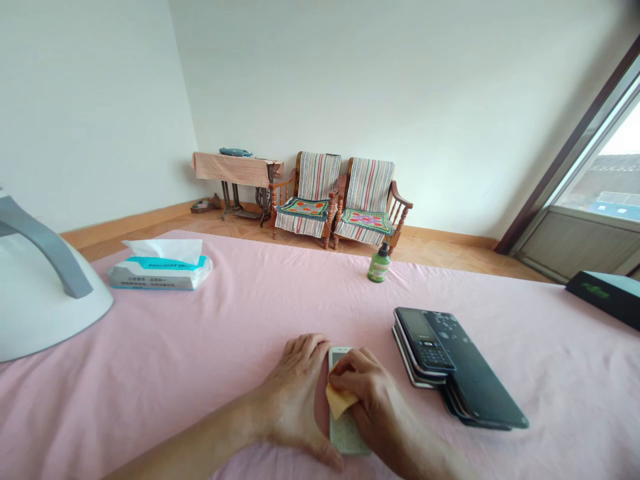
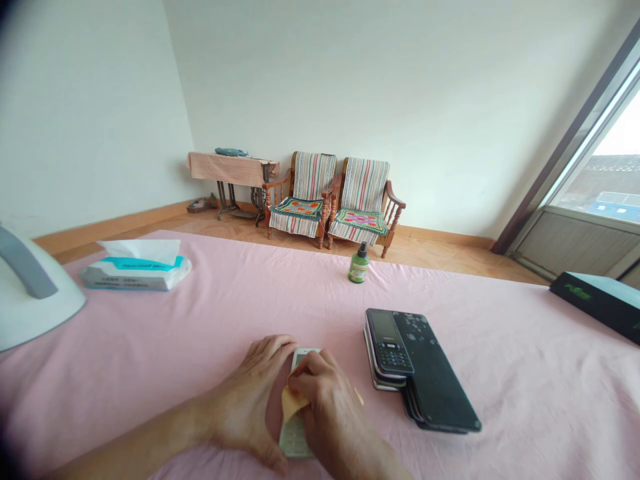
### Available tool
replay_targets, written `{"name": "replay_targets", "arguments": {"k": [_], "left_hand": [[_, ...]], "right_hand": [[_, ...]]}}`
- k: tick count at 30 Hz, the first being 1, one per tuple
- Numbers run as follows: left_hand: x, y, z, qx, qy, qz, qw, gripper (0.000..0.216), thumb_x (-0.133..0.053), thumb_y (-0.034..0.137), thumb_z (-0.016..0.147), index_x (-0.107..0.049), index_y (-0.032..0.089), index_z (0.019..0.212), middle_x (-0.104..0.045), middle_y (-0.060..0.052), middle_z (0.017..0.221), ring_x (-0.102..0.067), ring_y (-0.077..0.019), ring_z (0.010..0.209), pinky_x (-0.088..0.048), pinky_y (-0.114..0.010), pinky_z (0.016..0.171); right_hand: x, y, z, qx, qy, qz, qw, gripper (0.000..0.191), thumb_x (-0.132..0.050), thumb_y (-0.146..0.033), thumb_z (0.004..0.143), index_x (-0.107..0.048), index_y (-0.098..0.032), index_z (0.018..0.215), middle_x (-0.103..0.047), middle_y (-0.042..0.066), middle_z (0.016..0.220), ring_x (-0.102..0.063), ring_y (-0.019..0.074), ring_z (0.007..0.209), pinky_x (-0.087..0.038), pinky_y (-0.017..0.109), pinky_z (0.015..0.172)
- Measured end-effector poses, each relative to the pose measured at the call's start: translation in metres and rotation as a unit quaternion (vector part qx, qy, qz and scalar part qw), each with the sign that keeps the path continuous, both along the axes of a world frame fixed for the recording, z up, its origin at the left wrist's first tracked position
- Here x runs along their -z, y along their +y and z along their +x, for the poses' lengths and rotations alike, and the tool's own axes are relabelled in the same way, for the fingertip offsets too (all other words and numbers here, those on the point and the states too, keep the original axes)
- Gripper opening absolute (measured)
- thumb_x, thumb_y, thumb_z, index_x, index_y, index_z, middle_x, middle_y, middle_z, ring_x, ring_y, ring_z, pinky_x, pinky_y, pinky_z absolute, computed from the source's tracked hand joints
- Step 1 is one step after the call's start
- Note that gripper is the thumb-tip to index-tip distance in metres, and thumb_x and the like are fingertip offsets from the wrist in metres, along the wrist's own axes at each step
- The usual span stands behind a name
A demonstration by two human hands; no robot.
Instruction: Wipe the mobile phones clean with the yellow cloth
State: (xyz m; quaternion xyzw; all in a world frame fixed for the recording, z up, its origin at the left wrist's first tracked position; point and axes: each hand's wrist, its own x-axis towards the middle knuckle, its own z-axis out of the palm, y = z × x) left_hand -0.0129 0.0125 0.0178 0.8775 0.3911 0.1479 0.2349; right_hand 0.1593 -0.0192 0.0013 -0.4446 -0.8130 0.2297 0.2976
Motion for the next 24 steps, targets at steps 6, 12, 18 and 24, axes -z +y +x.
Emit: {"name": "replay_targets", "arguments": {"k": [6, 12, 18, 24], "left_hand": [[0.004, 0.001, -0.001, -0.002, -0.005, -0.003, 1.0, 0.099, -0.08, 0.06, 0.035, -0.044, 0.021, 0.118, -0.044, -0.012, 0.121, -0.041, -0.0366, 0.114, -0.03, -0.054, 0.102], [0.007, -0.001, -0.004, -0.009, 0.008, -0.014, 1.0, 0.113, -0.079, 0.062, 0.034, -0.034, 0.021, 0.129, -0.039, -0.016, 0.13, -0.035, -0.04, 0.122, -0.027, -0.056, 0.104], [0.006, 0.0, -0.001, -0.004, -0.013, 0.002, 1.0, 0.1, -0.08, 0.06, 0.033, -0.043, 0.022, 0.117, -0.045, -0.011, 0.12, -0.042, -0.0363, 0.114, -0.031, -0.055, 0.101], [0.009, 0.0, -0.001, -0.017, -0.01, 0.001, 1.0, 0.109, -0.081, 0.059, 0.034, -0.037, 0.018, 0.125, -0.041, -0.016, 0.127, -0.038, -0.0384, 0.119, -0.027, -0.057, 0.104]], "right_hand": [[-0.003, 0.008, -0.002, 0.027, -0.018, 0.034, 0.999, 0.026, -0.052, 0.001, 0.083, -0.067, -0.019, 0.084, -0.06, 0.004, 0.09, -0.051, 0.017, 0.088, -0.04, 0.027, 0.077], [-0.002, -0.006, -0.002, 0.001, 0.019, -0.007, 1.0, 0.037, -0.053, 0.012, 0.065, -0.068, -0.02, 0.076, -0.062, 0.001, 0.091, -0.053, 0.0155, 0.091, -0.04, 0.023, 0.073], [-0.001, 0.003, -0.001, -0.004, 0.014, 0.021, 1.0, 0.036, -0.052, 0.008, 0.073, -0.07, -0.022, 0.08, -0.062, 0.002, 0.091, -0.053, 0.0167, 0.089, -0.041, 0.026, 0.076], [0.001, 0.018, -0.004, 0.04, -0.022, 0.048, 0.998, 0.023, -0.054, -0.002, 0.083, -0.069, -0.02, 0.083, -0.059, 0.004, 0.089, -0.051, 0.0168, 0.087, -0.042, 0.028, 0.078]]}}
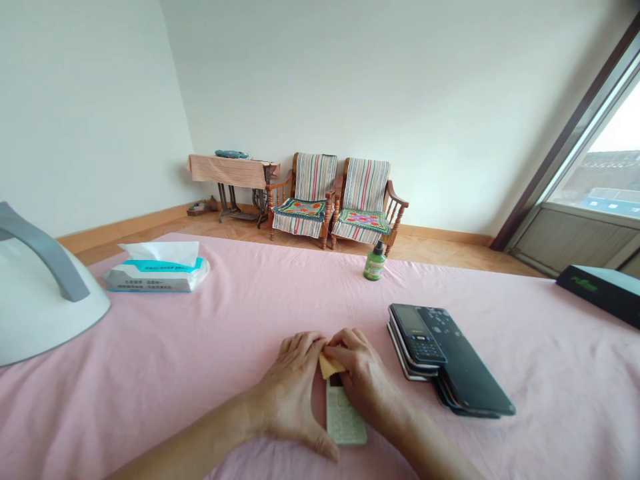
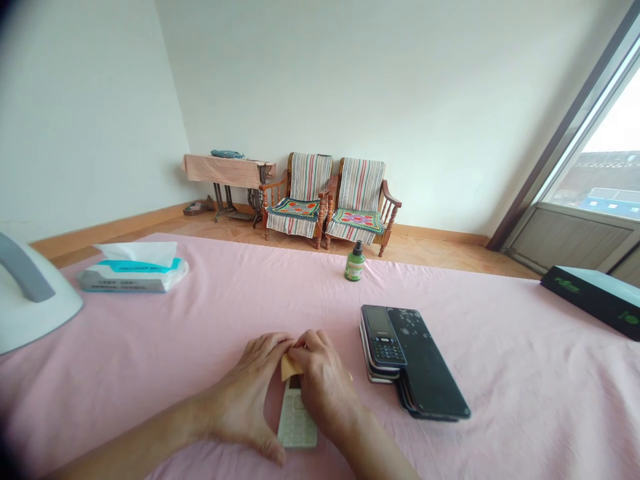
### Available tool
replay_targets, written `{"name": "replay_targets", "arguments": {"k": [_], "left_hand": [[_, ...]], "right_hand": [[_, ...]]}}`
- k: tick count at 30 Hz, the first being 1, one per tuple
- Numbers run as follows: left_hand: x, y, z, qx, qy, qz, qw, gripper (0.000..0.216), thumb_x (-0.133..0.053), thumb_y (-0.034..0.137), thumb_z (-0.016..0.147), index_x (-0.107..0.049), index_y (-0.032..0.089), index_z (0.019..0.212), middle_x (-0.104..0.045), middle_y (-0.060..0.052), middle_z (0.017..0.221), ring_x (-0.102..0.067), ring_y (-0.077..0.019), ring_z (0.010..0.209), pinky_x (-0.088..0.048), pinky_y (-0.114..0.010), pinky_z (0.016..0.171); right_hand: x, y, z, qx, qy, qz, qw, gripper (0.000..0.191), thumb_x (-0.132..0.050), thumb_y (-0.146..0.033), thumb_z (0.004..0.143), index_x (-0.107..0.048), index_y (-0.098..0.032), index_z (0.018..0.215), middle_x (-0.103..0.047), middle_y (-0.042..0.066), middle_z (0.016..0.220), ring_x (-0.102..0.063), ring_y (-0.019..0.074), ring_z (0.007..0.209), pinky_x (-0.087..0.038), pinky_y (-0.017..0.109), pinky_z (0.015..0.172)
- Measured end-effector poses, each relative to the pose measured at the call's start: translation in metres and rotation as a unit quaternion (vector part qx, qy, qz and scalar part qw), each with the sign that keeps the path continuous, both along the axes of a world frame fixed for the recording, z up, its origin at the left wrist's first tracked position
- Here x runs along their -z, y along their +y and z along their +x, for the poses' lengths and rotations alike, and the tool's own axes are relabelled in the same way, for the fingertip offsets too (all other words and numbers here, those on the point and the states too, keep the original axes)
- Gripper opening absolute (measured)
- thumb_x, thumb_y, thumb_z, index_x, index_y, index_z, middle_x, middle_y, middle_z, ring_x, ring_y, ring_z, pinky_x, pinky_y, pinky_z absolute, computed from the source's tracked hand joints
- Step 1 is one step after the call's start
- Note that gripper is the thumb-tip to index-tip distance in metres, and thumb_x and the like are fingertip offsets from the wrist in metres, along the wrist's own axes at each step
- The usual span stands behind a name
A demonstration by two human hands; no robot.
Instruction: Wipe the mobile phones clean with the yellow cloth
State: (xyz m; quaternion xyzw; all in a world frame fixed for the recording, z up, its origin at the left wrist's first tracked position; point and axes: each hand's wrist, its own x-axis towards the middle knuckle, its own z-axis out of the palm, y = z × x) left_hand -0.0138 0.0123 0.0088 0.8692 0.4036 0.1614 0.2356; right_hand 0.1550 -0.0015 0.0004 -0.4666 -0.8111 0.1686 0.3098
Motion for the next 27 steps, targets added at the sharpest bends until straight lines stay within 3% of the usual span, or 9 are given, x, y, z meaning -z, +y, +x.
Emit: {"name": "replay_targets", "arguments": {"k": [5, 9, 16, 19, 23, 27], "left_hand": [[-0.003, -0.001, 0.001, 0.008, 0.012, 0.001, 1.0, 0.103, -0.082, 0.058, 0.03, -0.044, 0.017, 0.116, -0.045, -0.014, 0.12, -0.042, -0.0366, 0.113, -0.031, -0.054, 0.102], [-0.004, 0.0, 0.001, 0.005, 0.018, 0.003, 1.0, 0.108, -0.081, 0.059, 0.033, -0.04, 0.015, 0.123, -0.042, -0.017, 0.126, -0.039, -0.0379, 0.118, -0.028, -0.055, 0.104], [0.004, -0.016, -0.005, -0.035, -0.025, 0.026, 0.999, 0.11, -0.084, 0.059, 0.036, -0.037, 0.018, 0.127, -0.043, -0.016, 0.127, -0.042, -0.0379, 0.117, -0.034, -0.057, 0.1], [0.003, -0.032, -0.006, -0.027, -0.048, 0.074, 0.996, 0.088, -0.088, 0.049, 0.045, -0.047, 0.021, 0.117, -0.051, -0.01, 0.118, -0.048, -0.0318, 0.109, -0.043, -0.048, 0.095], [-0.001, -0.047, -0.004, 0.067, -0.011, 0.142, 0.988, 0.044, -0.08, 0.037, 0.068, -0.057, 0.023, 0.103, -0.062, -0.003, 0.103, -0.056, -0.0241, 0.096, -0.047, -0.036, 0.088], [0.001, -0.051, -0.002, 0.092, 0.006, 0.175, 0.98, 0.031, -0.072, 0.037, 0.078, -0.06, 0.023, 0.103, -0.067, -0.002, 0.096, -0.06, -0.0222, 0.09, -0.048, -0.033, 0.085]], "right_hand": [[0.0, -0.011, -0.002, 0.012, 0.0, -0.014, 1.0, 0.03, -0.052, 0.006, 0.076, -0.068, -0.019, 0.079, -0.06, 0.003, 0.087, -0.051, 0.017, 0.087, -0.042, 0.026, 0.077], [0.003, -0.009, -0.002, 0.051, 0.005, 0.005, 0.999, 0.035, -0.048, 0.006, 0.078, -0.068, -0.02, 0.09, -0.059, 0.005, 0.093, -0.05, 0.0186, 0.09, -0.042, 0.029, 0.079], [0.009, -0.003, -0.002, 0.085, 0.007, 0.02, 0.996, 0.036, -0.045, 0.007, 0.076, -0.067, -0.02, 0.084, -0.059, 0.005, 0.09, -0.05, 0.0196, 0.089, -0.041, 0.03, 0.081], [0.012, -0.001, -0.002, 0.084, 0.021, 0.018, 0.996, 0.034, -0.046, 0.007, 0.075, -0.067, -0.019, 0.082, -0.059, 0.005, 0.089, -0.05, 0.0201, 0.089, -0.041, 0.031, 0.081], [0.011, 0.001, 0.0, 0.074, 0.028, 0.02, 0.997, 0.038, -0.045, 0.009, 0.07, -0.068, -0.019, 0.081, -0.06, 0.006, 0.091, -0.05, 0.0202, 0.09, -0.041, 0.031, 0.081], [0.004, -0.005, 0.005, 0.051, 0.014, 0.013, 0.999, 0.036, -0.044, 0.007, 0.076, -0.068, -0.02, 0.079, -0.059, 0.005, 0.088, -0.051, 0.0187, 0.087, -0.042, 0.029, 0.077]]}}
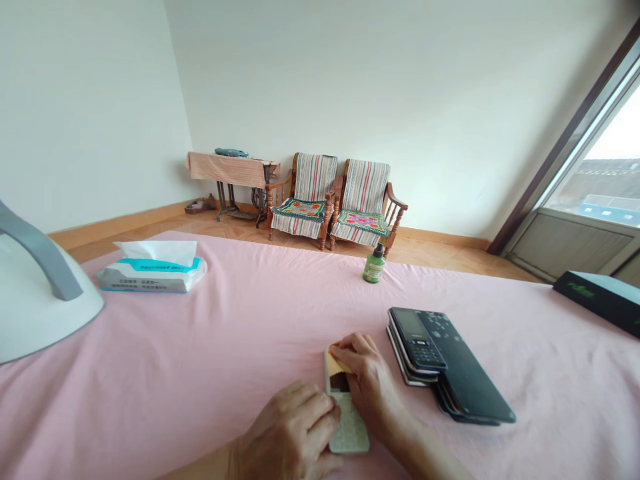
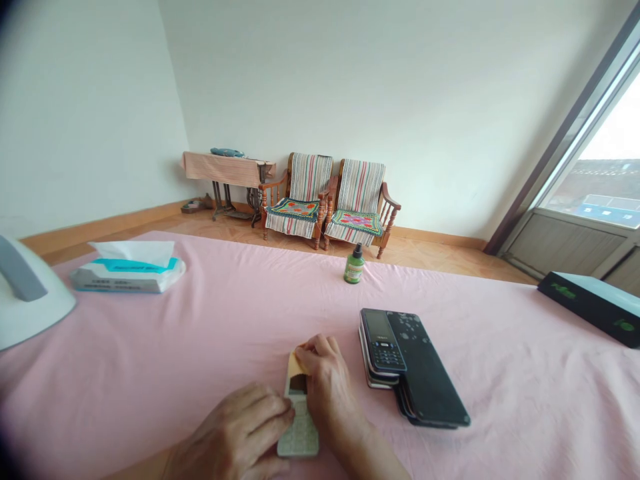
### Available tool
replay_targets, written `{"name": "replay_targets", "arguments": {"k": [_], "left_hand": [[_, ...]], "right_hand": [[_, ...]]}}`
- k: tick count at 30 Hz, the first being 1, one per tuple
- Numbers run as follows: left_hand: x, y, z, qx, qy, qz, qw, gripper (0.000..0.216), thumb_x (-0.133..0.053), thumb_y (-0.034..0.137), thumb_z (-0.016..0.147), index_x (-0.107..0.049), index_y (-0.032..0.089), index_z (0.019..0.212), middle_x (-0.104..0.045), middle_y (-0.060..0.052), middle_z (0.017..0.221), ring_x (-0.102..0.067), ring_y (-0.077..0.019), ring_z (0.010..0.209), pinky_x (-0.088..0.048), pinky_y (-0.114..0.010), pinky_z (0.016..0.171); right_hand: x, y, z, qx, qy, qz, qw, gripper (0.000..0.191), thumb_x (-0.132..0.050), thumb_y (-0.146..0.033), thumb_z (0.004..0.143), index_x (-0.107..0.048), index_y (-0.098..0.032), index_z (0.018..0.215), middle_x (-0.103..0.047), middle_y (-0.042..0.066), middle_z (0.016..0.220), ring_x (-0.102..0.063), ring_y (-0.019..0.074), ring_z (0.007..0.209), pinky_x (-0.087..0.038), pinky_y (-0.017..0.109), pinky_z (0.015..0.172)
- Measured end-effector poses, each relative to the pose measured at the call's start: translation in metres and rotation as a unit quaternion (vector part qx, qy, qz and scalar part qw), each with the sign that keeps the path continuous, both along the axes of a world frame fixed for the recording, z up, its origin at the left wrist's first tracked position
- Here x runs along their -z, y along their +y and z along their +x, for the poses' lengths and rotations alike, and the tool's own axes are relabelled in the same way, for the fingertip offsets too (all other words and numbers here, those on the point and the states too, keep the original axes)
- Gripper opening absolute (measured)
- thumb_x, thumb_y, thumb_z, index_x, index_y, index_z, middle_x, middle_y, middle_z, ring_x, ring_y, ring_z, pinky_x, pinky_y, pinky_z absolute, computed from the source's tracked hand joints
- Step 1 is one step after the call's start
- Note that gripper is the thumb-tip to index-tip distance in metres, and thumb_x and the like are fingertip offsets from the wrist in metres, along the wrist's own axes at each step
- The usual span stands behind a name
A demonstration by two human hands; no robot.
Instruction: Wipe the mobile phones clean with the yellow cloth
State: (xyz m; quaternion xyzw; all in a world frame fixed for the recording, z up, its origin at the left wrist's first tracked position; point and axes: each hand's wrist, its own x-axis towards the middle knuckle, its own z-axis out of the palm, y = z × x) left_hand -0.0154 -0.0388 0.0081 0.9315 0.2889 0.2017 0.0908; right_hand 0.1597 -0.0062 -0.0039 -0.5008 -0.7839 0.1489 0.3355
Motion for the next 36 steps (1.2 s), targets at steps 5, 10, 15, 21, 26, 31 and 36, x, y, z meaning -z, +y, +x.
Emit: {"name": "replay_targets", "arguments": {"k": [5, 10, 15, 21, 26, 31, 36], "left_hand": [[0.005, 0.0, 0.002, -0.023, 0.001, 0.008, 1.0, 0.027, -0.071, 0.035, 0.079, -0.061, 0.024, 0.102, -0.068, -0.002, 0.096, -0.061, -0.0232, 0.09, -0.048, -0.035, 0.087], [0.005, 0.002, 0.004, -0.033, -0.009, -0.006, 0.999, 0.024, -0.065, 0.041, 0.084, -0.061, 0.024, 0.1, -0.067, -0.002, 0.091, -0.062, -0.0216, 0.086, -0.05, -0.033, 0.081], [0.007, 0.004, 0.002, -0.056, -0.003, -0.041, 0.998, 0.032, -0.076, 0.038, 0.074, -0.062, 0.025, 0.099, -0.065, 0.0, 0.095, -0.061, -0.0215, 0.088, -0.051, -0.032, 0.081], [0.005, 0.008, 0.014, -0.057, -0.017, -0.065, 0.996, 0.038, -0.081, 0.031, 0.069, -0.061, 0.023, 0.1, -0.064, 0.0, 0.101, -0.061, -0.0219, 0.092, -0.049, -0.032, 0.086], [-0.001, 0.017, 0.024, -0.055, -0.014, -0.098, 0.994, 0.038, -0.081, 0.025, 0.069, -0.061, 0.022, 0.101, -0.063, -0.001, 0.104, -0.059, -0.0229, 0.097, -0.049, -0.034, 0.089], [0.001, 0.023, 0.023, -0.047, -0.03, -0.095, 0.994, 0.037, -0.079, 0.021, 0.071, -0.06, 0.021, 0.103, -0.061, -0.002, 0.108, -0.057, -0.0224, 0.101, -0.047, -0.034, 0.093], [0.001, 0.018, 0.017, -0.032, -0.014, -0.07, 0.997, 0.026, -0.077, 0.021, 0.073, -0.061, 0.018, 0.093, -0.063, -0.002, 0.101, -0.058, -0.0219, 0.097, -0.049, -0.033, 0.087]], "right_hand": [[-0.001, -0.005, 0.0, -0.028, -0.012, -0.016, 0.999, 0.03, -0.049, 0.004, 0.08, -0.066, -0.02, 0.077, -0.058, 0.003, 0.084, -0.051, 0.0173, 0.082, -0.041, 0.027, 0.071], [0.0, 0.006, -0.006, -0.012, -0.056, 0.009, 0.998, 0.032, -0.045, 0.005, 0.082, -0.064, -0.02, 0.088, -0.059, 0.006, 0.097, -0.048, 0.0196, 0.089, -0.041, 0.031, 0.077], [-0.001, -0.007, 0.0, -0.048, -0.04, -0.011, 0.998, 0.031, -0.045, 0.003, 0.081, -0.064, -0.022, 0.088, -0.058, 0.004, 0.093, -0.048, 0.0192, 0.087, -0.042, 0.03, 0.076], [0.008, -0.014, 0.021, -0.083, 0.017, 0.022, 0.996, 0.033, -0.045, 0.0, 0.082, -0.063, -0.021, 0.101, -0.057, 0.006, 0.099, -0.048, 0.0217, 0.093, -0.042, 0.034, 0.08], [0.005, -0.005, 0.027, -0.075, 0.013, 0.009, 0.997, 0.026, -0.046, -0.001, 0.084, -0.063, -0.02, 0.088, -0.058, 0.006, 0.099, -0.049, 0.0212, 0.092, -0.042, 0.033, 0.082], [0.002, 0.0, 0.026, -0.057, 0.0, 0.011, 0.998, 0.032, -0.046, 0.002, 0.084, -0.064, -0.021, 0.096, -0.058, 0.005, 0.097, -0.049, 0.0202, 0.091, -0.042, 0.033, 0.081], [0.0, -0.01, 0.02, -0.053, -0.002, 0.007, 0.999, 0.035, -0.046, 0.008, 0.079, -0.065, -0.019, 0.089, -0.058, 0.004, 0.091, -0.049, 0.0191, 0.088, -0.041, 0.031, 0.078]]}}
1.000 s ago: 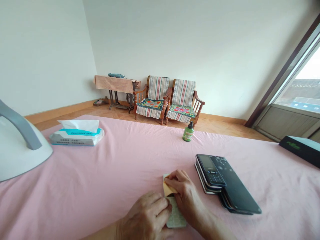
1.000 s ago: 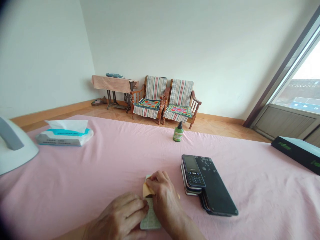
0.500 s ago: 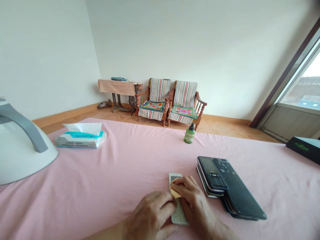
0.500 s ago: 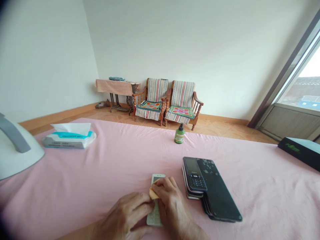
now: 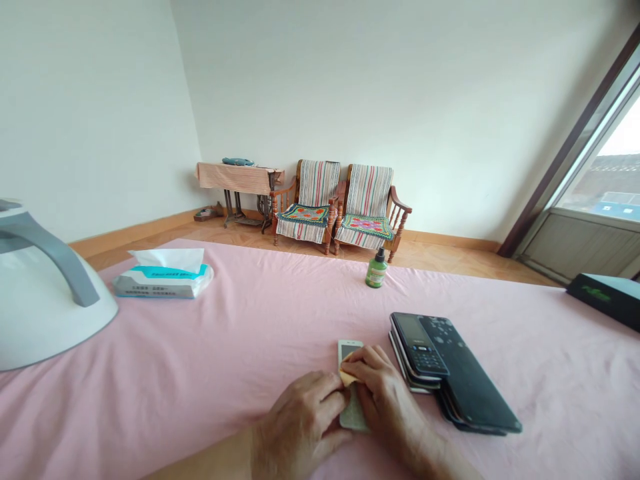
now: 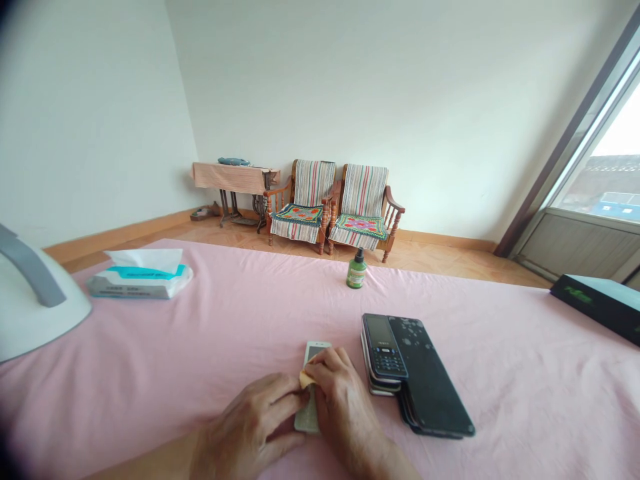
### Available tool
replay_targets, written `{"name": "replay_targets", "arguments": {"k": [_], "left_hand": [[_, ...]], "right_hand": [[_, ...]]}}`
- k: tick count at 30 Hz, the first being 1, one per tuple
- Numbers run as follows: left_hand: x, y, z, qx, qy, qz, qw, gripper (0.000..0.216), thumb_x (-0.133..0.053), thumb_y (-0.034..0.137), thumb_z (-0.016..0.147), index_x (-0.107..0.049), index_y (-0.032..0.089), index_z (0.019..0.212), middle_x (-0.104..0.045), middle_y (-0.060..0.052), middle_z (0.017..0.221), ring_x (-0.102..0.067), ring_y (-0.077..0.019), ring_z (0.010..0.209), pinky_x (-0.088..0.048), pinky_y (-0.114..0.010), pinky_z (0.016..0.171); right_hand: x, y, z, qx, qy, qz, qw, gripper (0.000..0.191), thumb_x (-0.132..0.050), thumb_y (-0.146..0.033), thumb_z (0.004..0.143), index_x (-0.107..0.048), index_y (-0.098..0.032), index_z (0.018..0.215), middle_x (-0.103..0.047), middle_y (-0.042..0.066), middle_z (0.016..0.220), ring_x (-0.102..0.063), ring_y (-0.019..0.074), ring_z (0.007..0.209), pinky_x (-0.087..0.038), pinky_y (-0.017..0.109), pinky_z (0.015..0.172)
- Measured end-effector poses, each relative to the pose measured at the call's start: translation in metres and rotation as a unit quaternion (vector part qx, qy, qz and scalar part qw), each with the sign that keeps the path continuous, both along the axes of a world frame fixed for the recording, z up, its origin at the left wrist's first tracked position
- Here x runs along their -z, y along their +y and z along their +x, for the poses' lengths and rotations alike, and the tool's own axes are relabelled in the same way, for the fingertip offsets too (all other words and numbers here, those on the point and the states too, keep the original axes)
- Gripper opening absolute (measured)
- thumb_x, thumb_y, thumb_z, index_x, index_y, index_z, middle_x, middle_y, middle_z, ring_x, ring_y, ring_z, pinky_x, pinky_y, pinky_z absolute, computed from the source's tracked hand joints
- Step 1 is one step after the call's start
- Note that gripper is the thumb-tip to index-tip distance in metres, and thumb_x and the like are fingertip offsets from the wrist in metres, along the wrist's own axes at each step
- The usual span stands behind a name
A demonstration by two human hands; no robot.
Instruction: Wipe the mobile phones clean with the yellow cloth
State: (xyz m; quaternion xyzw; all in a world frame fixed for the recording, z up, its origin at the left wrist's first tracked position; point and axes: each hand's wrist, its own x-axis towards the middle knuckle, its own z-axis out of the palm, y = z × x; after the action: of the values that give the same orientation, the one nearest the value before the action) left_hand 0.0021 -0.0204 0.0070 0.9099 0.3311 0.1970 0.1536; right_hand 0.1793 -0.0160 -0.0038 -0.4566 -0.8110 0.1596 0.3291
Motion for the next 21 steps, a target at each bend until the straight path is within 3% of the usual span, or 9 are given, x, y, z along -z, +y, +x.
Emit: {"name": "replay_targets", "arguments": {"k": [5, 8, 14, 21], "left_hand": [[0.002, -0.023, -0.008, -0.038, 0.017, 0.029, 0.999, 0.03, -0.081, 0.021, 0.068, -0.062, 0.021, 0.091, -0.064, 0.001, 0.094, -0.06, -0.021, 0.09, -0.052, -0.031, 0.08], [0.006, -0.034, -0.012, -0.056, 0.002, 0.036, 0.998, 0.034, -0.082, 0.022, 0.066, -0.063, 0.022, 0.094, -0.064, 0.002, 0.091, -0.061, -0.0206, 0.087, -0.052, -0.03, 0.079], [0.008, -0.031, -0.012, -0.031, -0.007, 0.068, 0.997, 0.045, -0.084, 0.024, 0.065, -0.06, 0.02, 0.103, -0.065, 0.0, 0.097, -0.062, -0.0211, 0.087, -0.052, -0.031, 0.081], [0.007, -0.031, -0.01, -0.038, 0.016, 0.058, 0.997, 0.034, -0.08, 0.03, 0.069, -0.062, 0.019, 0.095, -0.064, 0.0, 0.089, -0.061, -0.0205, 0.084, -0.053, -0.029, 0.074]], "right_hand": [[0.0, -0.025, -0.01, -0.004, -0.025, -0.014, 1.0, 0.029, -0.047, 0.005, 0.078, -0.061, -0.02, 0.081, -0.056, 0.004, 0.089, -0.05, 0.018, 0.084, -0.042, 0.027, 0.073], [-0.002, -0.023, -0.012, -0.004, -0.039, -0.019, 0.999, 0.028, -0.047, 0.005, 0.077, -0.06, -0.019, 0.078, -0.056, 0.003, 0.088, -0.05, 0.0176, 0.084, -0.041, 0.027, 0.073], [-0.004, 0.005, -0.014, 0.041, -0.031, -0.007, 0.999, 0.037, -0.041, 0.011, 0.073, -0.062, -0.018, 0.082, -0.055, 0.005, 0.09, -0.048, 0.0186, 0.089, -0.041, 0.03, 0.079], [0.004, -0.022, -0.015, 0.013, -0.008, -0.04, 0.999, 0.035, -0.044, 0.007, 0.073, -0.062, -0.02, 0.086, -0.055, 0.004, 0.091, -0.048, 0.0188, 0.085, -0.042, 0.03, 0.077]]}}
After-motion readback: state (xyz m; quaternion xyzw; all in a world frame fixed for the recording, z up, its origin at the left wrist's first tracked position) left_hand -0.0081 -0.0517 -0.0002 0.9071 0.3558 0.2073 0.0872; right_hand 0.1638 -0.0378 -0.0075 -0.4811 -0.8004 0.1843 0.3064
